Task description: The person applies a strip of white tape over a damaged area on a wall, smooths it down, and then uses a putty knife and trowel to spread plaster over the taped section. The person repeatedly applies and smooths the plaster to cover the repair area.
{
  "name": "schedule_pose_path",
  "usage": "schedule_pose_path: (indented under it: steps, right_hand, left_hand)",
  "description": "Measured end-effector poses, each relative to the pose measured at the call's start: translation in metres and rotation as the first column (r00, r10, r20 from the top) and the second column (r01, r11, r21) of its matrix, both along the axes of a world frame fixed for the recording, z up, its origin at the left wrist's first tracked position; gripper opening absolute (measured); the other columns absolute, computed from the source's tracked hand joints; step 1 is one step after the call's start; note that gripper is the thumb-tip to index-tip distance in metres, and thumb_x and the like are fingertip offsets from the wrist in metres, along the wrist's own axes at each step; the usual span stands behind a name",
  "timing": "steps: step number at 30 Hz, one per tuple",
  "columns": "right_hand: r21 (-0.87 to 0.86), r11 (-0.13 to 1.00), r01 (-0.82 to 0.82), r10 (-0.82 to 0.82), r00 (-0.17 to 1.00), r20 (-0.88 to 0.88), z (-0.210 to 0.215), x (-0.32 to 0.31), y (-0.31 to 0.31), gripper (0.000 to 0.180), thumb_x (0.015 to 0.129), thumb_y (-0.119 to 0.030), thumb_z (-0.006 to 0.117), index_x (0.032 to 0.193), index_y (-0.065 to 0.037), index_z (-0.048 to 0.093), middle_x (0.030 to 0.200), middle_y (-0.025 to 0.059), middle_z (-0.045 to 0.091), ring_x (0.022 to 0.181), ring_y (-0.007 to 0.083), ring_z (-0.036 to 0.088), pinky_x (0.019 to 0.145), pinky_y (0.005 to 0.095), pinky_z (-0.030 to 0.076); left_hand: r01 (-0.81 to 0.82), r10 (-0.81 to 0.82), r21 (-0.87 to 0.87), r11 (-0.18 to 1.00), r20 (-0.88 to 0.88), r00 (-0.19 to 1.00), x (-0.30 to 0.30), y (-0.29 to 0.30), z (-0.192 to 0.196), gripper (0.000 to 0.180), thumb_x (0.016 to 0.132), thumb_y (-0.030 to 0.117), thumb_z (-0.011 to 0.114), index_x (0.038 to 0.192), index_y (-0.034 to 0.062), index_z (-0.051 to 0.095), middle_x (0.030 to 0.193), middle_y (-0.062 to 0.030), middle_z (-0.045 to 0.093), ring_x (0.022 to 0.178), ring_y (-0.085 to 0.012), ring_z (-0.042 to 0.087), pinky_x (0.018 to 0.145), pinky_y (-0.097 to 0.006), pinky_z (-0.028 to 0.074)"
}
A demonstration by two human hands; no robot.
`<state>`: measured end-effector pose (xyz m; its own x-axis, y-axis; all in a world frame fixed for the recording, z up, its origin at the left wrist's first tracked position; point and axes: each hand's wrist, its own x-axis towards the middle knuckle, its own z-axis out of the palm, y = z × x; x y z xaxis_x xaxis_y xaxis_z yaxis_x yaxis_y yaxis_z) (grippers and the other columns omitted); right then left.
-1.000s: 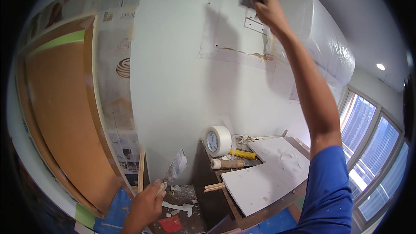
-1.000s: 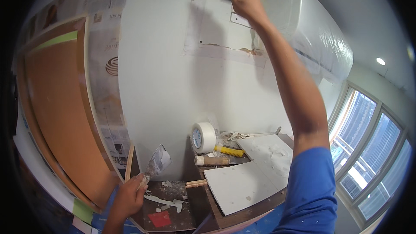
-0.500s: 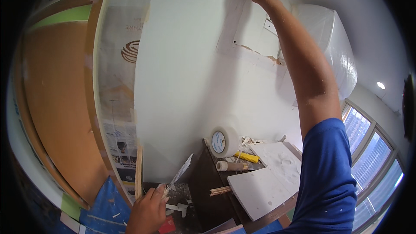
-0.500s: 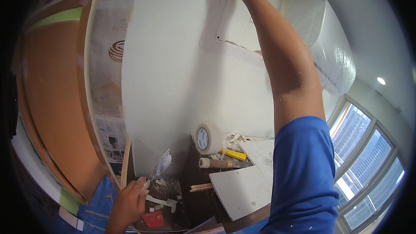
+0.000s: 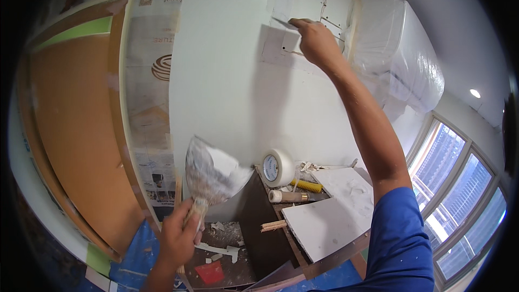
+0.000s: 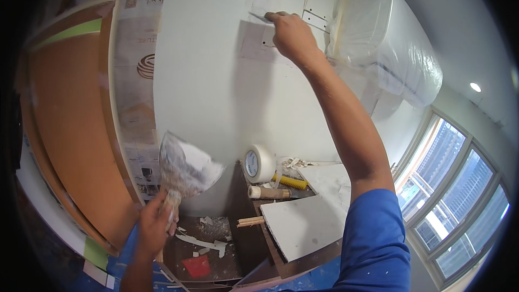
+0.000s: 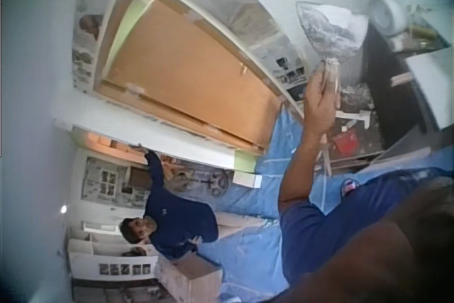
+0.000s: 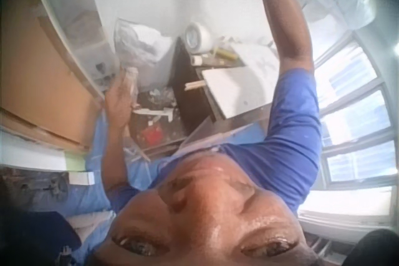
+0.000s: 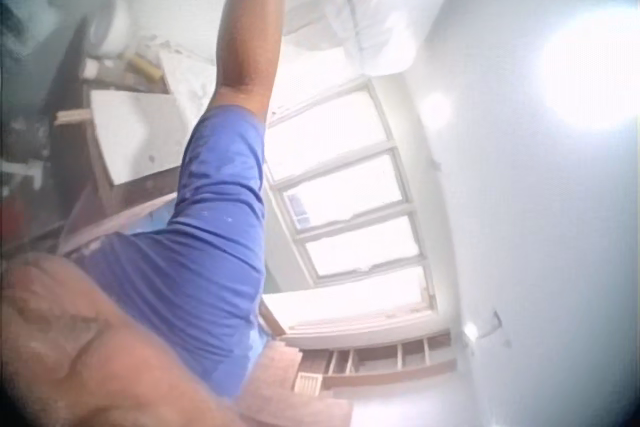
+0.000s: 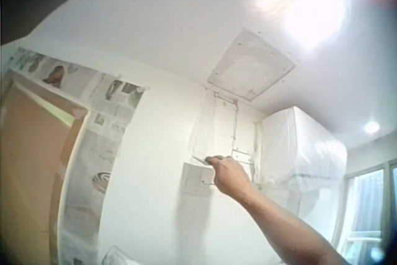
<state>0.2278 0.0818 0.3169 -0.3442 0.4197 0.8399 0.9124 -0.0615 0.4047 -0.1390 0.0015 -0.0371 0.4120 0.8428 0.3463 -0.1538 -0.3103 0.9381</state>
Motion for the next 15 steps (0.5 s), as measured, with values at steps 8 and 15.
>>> schedule_pose_path:
  steps: [8,15]
  right_hand:
    - [0.046,0.492,-0.869,0.647,0.329,-0.688,-0.135,-0.017,-0.118,0.043,0.101,0.008,0.059,0.144,0.004,0.06,0.121,0.016,0.074,0.108,0.0205,0.071,0.097,0.0346,0.056]
    - [-0.25,0.714,-0.654,0.517,0.733,-0.443,-0.188,-0.02,-0.153,0.052,0.1,0.014,0.054,0.148,-0.004,0.059,0.138,0.0194,0.069,0.124,0.0258,0.068,0.102,0.0382,0.057]
  left_hand:
    - [0.686,-0.449,-0.224,0.692,0.611,0.652,0.045,0.031,0.07,0.027,0.113,0.025,0.045,0.123,0.002,0.055,0.08,-0.0097,0.058,0.04,-0.0078,0.04,0.035,-0.024,0.035]
    - [0.654,-0.487,-0.188,0.733,0.527,0.697,0.053,0.009,0.072,0.033,0.113,0.021,0.044,0.133,-0.0026,0.054,0.081,-0.0123,0.06,0.042,-0.0089,0.042,0.039,-0.024,0.037]
